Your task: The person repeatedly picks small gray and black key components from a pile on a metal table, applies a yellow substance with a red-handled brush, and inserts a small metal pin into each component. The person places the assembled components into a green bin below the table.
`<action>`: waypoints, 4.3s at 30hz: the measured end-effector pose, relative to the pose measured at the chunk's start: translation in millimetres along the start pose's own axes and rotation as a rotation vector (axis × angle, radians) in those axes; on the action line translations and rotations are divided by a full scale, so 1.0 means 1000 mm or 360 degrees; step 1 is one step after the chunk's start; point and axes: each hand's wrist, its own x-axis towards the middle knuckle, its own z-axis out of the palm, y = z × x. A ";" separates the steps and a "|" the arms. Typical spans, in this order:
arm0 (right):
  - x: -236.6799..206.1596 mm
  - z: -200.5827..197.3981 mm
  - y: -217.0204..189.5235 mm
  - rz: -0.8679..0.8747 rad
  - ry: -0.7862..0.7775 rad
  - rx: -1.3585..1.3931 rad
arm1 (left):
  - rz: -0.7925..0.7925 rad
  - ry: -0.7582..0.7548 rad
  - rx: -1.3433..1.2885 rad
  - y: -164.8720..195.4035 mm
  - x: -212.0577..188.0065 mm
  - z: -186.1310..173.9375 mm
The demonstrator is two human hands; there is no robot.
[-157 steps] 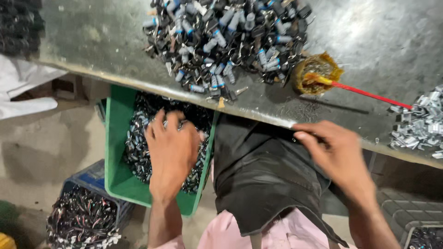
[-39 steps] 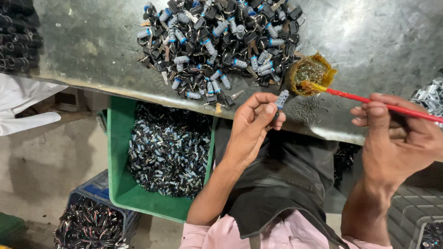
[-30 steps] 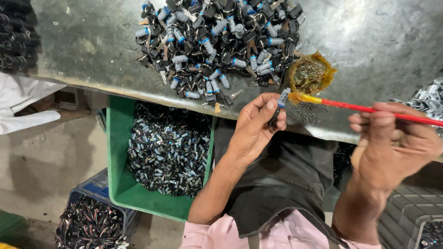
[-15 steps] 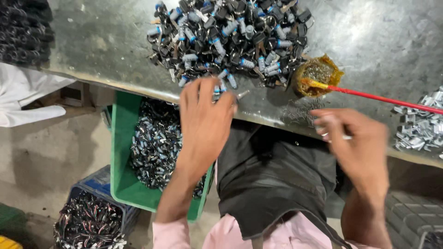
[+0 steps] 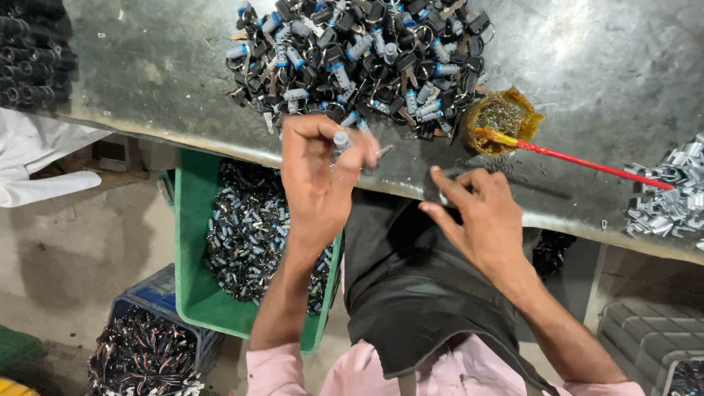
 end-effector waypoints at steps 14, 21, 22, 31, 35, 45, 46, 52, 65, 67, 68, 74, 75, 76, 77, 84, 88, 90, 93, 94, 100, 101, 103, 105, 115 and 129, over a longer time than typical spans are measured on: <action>-0.017 -0.003 -0.012 0.0186 0.0307 0.1229 | -0.1357 0.0159 -0.1102 -0.035 -0.085 0.043; -0.014 -0.016 -0.033 0.0321 0.0394 0.1048 | -0.1249 0.0094 -0.1016 -0.036 -0.091 0.048; -0.015 -0.019 -0.035 0.0356 0.0398 0.0996 | -0.1241 0.0080 -0.1004 -0.035 -0.090 0.048; -0.018 -0.035 -0.041 0.0468 0.0352 0.0822 | -0.1201 0.0029 -0.0970 -0.033 -0.088 0.053; -0.020 -0.037 -0.033 0.0463 0.0333 0.0879 | -0.1128 -0.0034 -0.0795 -0.035 -0.088 0.052; -0.029 -0.013 0.030 0.0579 0.0185 0.2697 | -0.1223 -0.0256 -0.0877 -0.031 -0.081 0.044; -0.029 -0.016 0.041 0.0734 0.0287 0.2971 | -0.1202 -0.0240 -0.0902 -0.031 -0.081 0.046; -0.035 -0.038 0.071 0.0532 0.0972 0.1713 | -0.1054 0.0071 -0.0943 -0.054 -0.056 0.066; -0.020 -0.053 0.050 0.0300 0.1091 0.1347 | -0.1267 0.0108 -0.1548 -0.077 -0.054 0.073; -0.014 -0.060 0.049 0.0365 0.0871 0.1222 | -0.1260 0.0067 -0.1596 -0.062 -0.051 0.071; -0.012 -0.066 0.048 0.0426 0.0663 0.1158 | -0.1197 0.0007 -0.1628 -0.050 -0.050 0.066; -0.016 -0.053 0.019 0.0397 -0.0095 0.0596 | -0.0449 -0.1026 0.0670 0.023 -0.043 -0.035; -0.016 -0.044 0.014 0.0419 -0.0136 0.0558 | -0.0289 -0.0913 0.1428 0.024 -0.047 -0.041; -0.015 -0.037 0.009 0.0439 -0.0193 0.0518 | -0.0118 -0.0748 0.2172 0.028 -0.051 -0.046; -0.014 -0.031 0.007 0.0306 -0.0129 0.0421 | 0.0066 -0.0525 0.2911 0.030 -0.054 -0.047; 0.001 -0.006 -0.007 0.0076 -0.0058 -0.0057 | 0.0059 -0.0261 0.1901 -0.010 0.008 0.036; -0.002 0.001 -0.008 0.0011 -0.0017 -0.0154 | 0.0120 -0.0122 0.2007 -0.045 0.037 0.062; -0.001 0.005 -0.004 -0.0073 0.0025 -0.0077 | 0.0219 -0.0084 0.1887 -0.050 0.035 0.055; -0.005 0.005 0.002 -0.0202 0.0106 0.0098 | 0.0288 -0.0084 0.1385 -0.037 0.022 0.029; -0.006 0.005 0.004 -0.0257 0.0141 0.0163 | 0.0290 -0.0103 0.1122 -0.030 0.018 0.020; -0.022 0.004 0.013 0.0383 0.0097 0.1842 | -0.0662 -0.0146 -0.0224 -0.001 -0.023 0.030; -0.024 0.004 0.016 0.0376 0.0116 0.1904 | -0.0811 -0.0213 -0.0093 0.000 -0.029 0.034; -0.028 0.005 0.020 0.0356 0.0154 0.2024 | -0.1010 -0.0304 -0.0170 -0.002 -0.039 0.041; -0.031 0.006 0.022 0.0321 0.0188 0.2025 | -0.1037 -0.0410 -0.0134 -0.006 -0.043 0.042; -0.020 -0.008 0.017 0.0424 -0.0004 0.1748 | -0.0848 -0.0551 0.0291 -0.017 -0.042 0.034; -0.012 0.006 0.001 0.0351 0.0366 0.1132 | -0.0477 -0.0248 0.0748 -0.034 -0.052 0.047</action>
